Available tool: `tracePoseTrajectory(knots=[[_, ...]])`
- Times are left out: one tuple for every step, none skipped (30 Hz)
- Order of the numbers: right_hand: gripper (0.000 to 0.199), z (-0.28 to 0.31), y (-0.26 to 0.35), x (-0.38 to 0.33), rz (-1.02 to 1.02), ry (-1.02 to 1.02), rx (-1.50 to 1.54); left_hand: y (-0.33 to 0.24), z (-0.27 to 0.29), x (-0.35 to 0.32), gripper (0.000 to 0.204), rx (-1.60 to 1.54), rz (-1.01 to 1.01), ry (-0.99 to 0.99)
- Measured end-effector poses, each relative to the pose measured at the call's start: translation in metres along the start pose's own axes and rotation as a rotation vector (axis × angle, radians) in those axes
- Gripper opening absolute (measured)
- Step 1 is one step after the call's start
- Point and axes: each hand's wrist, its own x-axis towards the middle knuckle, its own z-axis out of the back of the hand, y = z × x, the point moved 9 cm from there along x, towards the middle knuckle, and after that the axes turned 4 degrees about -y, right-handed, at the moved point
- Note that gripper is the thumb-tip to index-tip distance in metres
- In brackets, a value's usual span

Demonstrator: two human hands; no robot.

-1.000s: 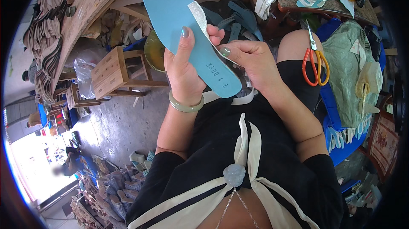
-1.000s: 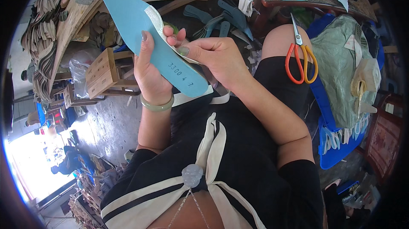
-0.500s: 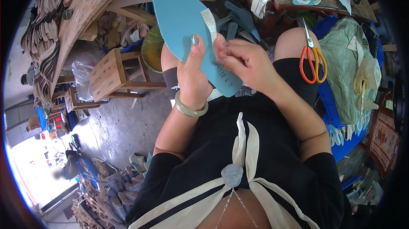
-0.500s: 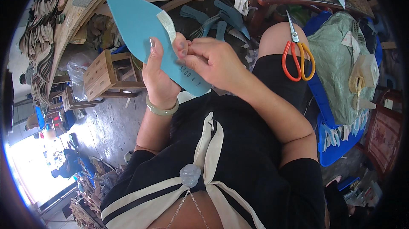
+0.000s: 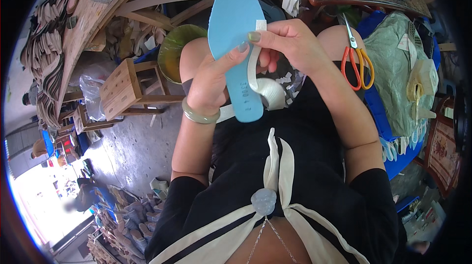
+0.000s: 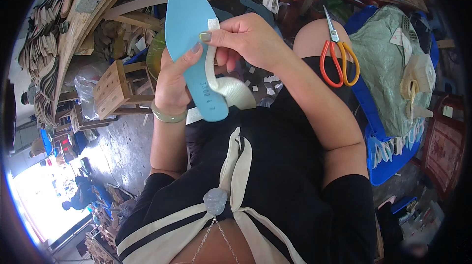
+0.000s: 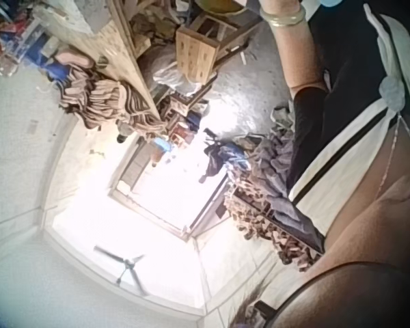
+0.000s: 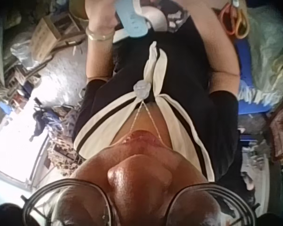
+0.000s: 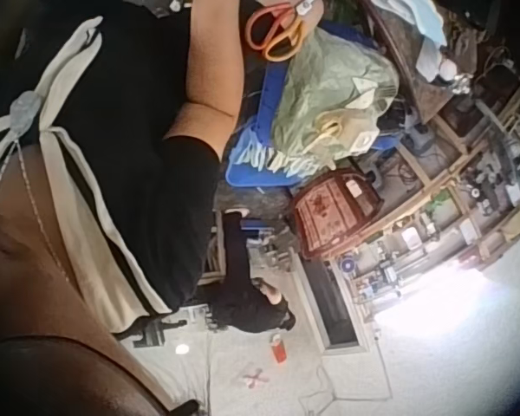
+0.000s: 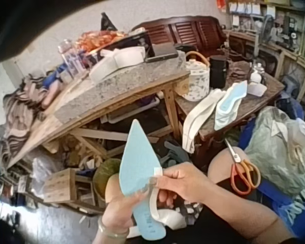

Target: Applying adhesive tape and trimming it on shoe soles.

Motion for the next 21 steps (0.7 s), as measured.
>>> tracePoseTrajectory(knots=[[0.024,0.003,0.001,0.002,0.016,-0.052,0.002,0.003,-0.005,0.001,0.048,0.031,0.052,0.074],[0.026,0.007,-0.002,0.0,-0.022,-0.115,0.05,0.004,-0.004,-0.001,0.057,0.01,0.027,0.096],[0.026,0.003,-0.002,-0.001,-0.022,-0.114,0.049,0.01,0.002,0.0,0.057,0.009,0.026,0.096],[0.025,-0.002,0.001,-0.001,0.038,-0.118,0.058,0.006,0.002,-0.003,0.067,-0.115,-0.083,0.196],[0.025,-0.007,0.004,-0.002,0.099,-0.123,0.067,0.004,0.005,-0.008,0.078,-0.24,-0.192,0.296],[0.025,-0.016,0.004,-0.003,0.139,-0.118,0.117,0.004,0.012,-0.012,0.096,-0.246,-0.222,0.182],[0.025,-0.015,0.002,-0.002,0.135,-0.122,0.121,0.008,0.007,-0.014,0.096,-0.246,-0.215,0.182],[0.024,-0.006,0.002,0.001,0.17,-0.194,0.109,0.007,-0.001,-0.016,0.098,-0.48,-0.257,0.211],[0.024,0.004,0.005,0.003,0.204,-0.261,0.095,-0.001,-0.008,-0.019,0.1,-0.714,-0.304,0.236],[0.023,0.018,0.011,0.008,0.23,-0.286,0.121,0.005,-0.006,-0.021,0.089,-0.76,-0.191,0.247],[0.024,0.021,0.018,0.01,0.245,-0.241,0.061,0.007,-0.005,-0.021,0.089,-0.76,-0.192,0.246],[0.024,0.007,0.015,0.011,0.228,-0.197,0.016,0.023,0.003,-0.017,0.081,-0.512,-0.098,0.077],[0.024,-0.006,0.013,0.011,0.213,-0.153,-0.029,0.038,0.013,-0.016,0.073,-0.262,-0.004,-0.088],[0.022,-0.017,0.021,0.014,0.336,-0.037,-0.331,0.039,0.018,-0.017,0.052,-0.056,-0.114,-0.16],[0.022,-0.016,0.02,0.018,0.338,-0.034,-0.332,0.039,0.017,-0.013,0.052,-0.056,-0.118,-0.162],[0.022,-0.01,0.021,0.019,0.375,-0.088,-0.276,0.035,0.02,-0.009,0.044,-0.094,-0.145,-0.196],[0.023,-0.005,0.021,0.02,0.412,-0.141,-0.22,0.031,0.022,-0.007,0.037,-0.133,-0.172,-0.23],[0.026,-0.002,0.001,0.019,0.253,-0.111,-0.018,0.017,0.021,-0.009,0.028,-0.175,-0.226,-0.283],[0.026,0.004,-0.003,0.007,0.254,-0.104,-0.019,0.013,0.024,-0.009,0.028,-0.175,-0.231,-0.287],[0.026,0.003,-0.018,-0.006,0.124,-0.006,-0.104,0.009,0.033,-0.011,0.028,-0.189,-0.245,-0.337],[0.026,-0.003,-0.032,-0.017,-0.004,0.095,-0.187,0.004,0.039,-0.013,0.027,-0.2,-0.261,-0.389]])
